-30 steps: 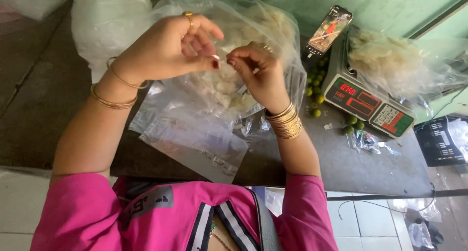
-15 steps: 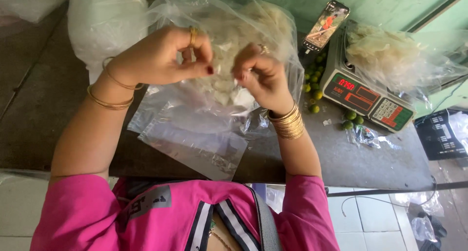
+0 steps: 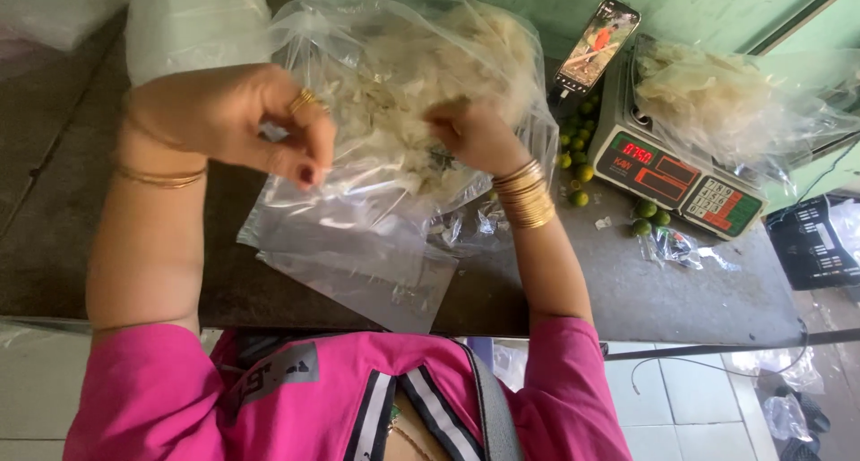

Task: Packaging dried food items from a large bulk bag into smaller individual plastic bags for portioning

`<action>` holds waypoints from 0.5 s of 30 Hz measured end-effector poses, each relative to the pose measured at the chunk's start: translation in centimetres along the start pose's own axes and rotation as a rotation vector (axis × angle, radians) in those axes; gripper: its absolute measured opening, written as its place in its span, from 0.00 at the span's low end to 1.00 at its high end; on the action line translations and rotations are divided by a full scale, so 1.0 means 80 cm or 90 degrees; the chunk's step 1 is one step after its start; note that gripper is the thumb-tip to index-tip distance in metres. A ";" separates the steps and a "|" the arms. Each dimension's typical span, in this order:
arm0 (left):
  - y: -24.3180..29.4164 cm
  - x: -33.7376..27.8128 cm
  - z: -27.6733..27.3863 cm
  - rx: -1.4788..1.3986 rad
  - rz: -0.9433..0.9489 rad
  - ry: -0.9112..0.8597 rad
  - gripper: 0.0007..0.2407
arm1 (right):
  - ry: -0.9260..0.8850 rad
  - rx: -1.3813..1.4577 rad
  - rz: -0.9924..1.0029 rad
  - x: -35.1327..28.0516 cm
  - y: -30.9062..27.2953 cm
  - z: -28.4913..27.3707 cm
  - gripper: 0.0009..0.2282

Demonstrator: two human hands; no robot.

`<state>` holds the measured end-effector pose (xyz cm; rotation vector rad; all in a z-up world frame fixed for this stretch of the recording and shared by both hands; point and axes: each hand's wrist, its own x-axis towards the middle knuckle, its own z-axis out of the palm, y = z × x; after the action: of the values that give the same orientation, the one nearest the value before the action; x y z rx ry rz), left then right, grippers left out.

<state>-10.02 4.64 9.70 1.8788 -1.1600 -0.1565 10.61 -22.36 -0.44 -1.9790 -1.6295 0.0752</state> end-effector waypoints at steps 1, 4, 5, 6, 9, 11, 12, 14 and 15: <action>0.008 -0.006 -0.003 0.061 -0.013 -0.011 0.06 | -0.029 -0.300 0.132 0.001 0.023 0.013 0.13; 0.034 -0.021 -0.003 0.071 -0.025 -0.005 0.07 | -0.034 -0.534 0.139 -0.002 0.078 0.059 0.30; 0.039 -0.024 -0.002 0.073 -0.023 -0.002 0.07 | -0.035 -0.538 0.136 0.004 0.087 0.063 0.30; 0.044 -0.028 0.000 0.061 -0.022 0.022 0.05 | -0.022 -0.517 0.094 0.009 0.096 0.067 0.32; 0.044 -0.036 -0.003 0.071 -0.020 0.059 0.05 | -0.014 -0.533 0.021 0.030 0.115 0.068 0.36; 0.036 -0.038 -0.007 0.094 -0.021 0.068 0.05 | -0.013 -0.568 -0.010 0.046 0.124 0.071 0.37; 0.031 -0.038 -0.010 0.100 -0.045 0.080 0.04 | -0.002 -0.575 -0.021 0.053 0.129 0.075 0.38; 0.019 -0.038 -0.017 0.110 -0.068 0.096 0.04 | 0.010 -0.587 -0.039 0.073 0.131 0.078 0.38; 0.011 -0.039 -0.019 0.099 -0.100 0.108 0.04 | -0.004 -0.623 -0.055 0.081 0.127 0.081 0.40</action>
<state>-11.54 7.84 10.27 2.0770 -0.9327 0.0083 18.79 -14.90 -8.52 -2.5497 -1.9507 -0.9095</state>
